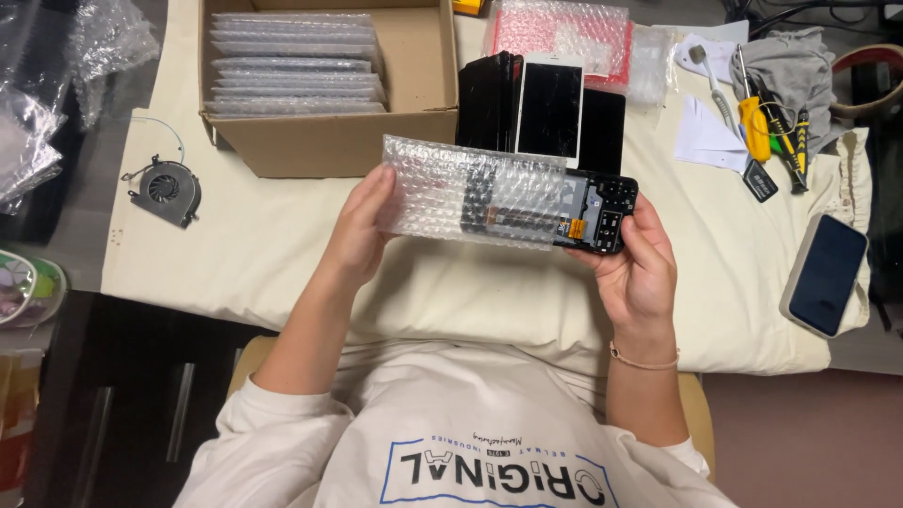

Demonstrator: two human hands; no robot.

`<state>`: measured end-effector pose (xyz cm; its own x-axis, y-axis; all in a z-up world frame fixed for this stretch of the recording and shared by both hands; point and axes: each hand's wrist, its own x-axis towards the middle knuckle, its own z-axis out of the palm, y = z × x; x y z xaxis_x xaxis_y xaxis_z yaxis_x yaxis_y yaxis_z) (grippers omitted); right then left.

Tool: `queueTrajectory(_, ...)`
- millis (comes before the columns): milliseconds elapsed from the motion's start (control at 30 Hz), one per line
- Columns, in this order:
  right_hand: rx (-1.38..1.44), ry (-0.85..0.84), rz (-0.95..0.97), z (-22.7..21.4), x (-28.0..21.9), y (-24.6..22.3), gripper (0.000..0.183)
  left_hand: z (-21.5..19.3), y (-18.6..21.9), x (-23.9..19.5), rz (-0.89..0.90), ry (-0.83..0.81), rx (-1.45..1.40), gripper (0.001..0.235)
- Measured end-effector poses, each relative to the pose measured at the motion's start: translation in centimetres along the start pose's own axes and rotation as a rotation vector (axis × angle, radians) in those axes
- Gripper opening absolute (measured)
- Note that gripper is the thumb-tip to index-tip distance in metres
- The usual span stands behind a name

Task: The person repeatedly picks smartphones from a stack, wraps each one in bubble wrap, and places the wrapped units into a cardboard box. The process is repeated for multiple phones throughout the clip.

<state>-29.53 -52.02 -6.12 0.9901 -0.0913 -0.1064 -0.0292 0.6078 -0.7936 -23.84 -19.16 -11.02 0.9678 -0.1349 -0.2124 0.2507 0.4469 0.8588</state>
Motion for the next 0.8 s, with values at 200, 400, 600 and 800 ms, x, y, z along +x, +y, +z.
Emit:
queueTrajectory(200,-0.036,-0.027,0.030,-0.4,0.0,0.9,0.046,1.3,-1.4,0.6,0.007,-0.048,-0.141,0.043)
queueTrajectory(400,-0.052,-0.032,0.061,-1.8,0.3,0.5,0.048,2.0,-2.1,0.1,0.080,-0.035,-0.180,0.042)
queueTrajectory(600,-0.077,-0.016,0.035,-4.9,1.0,2.4,0.043,3.3,-0.8,-0.5,0.099,-0.091,-0.159,0.039)
queueTrajectory(800,-0.064,-0.013,-0.015,-3.5,0.6,2.6,0.038,4.5,-0.1,-1.3,0.113,-0.121,-0.156,0.041)
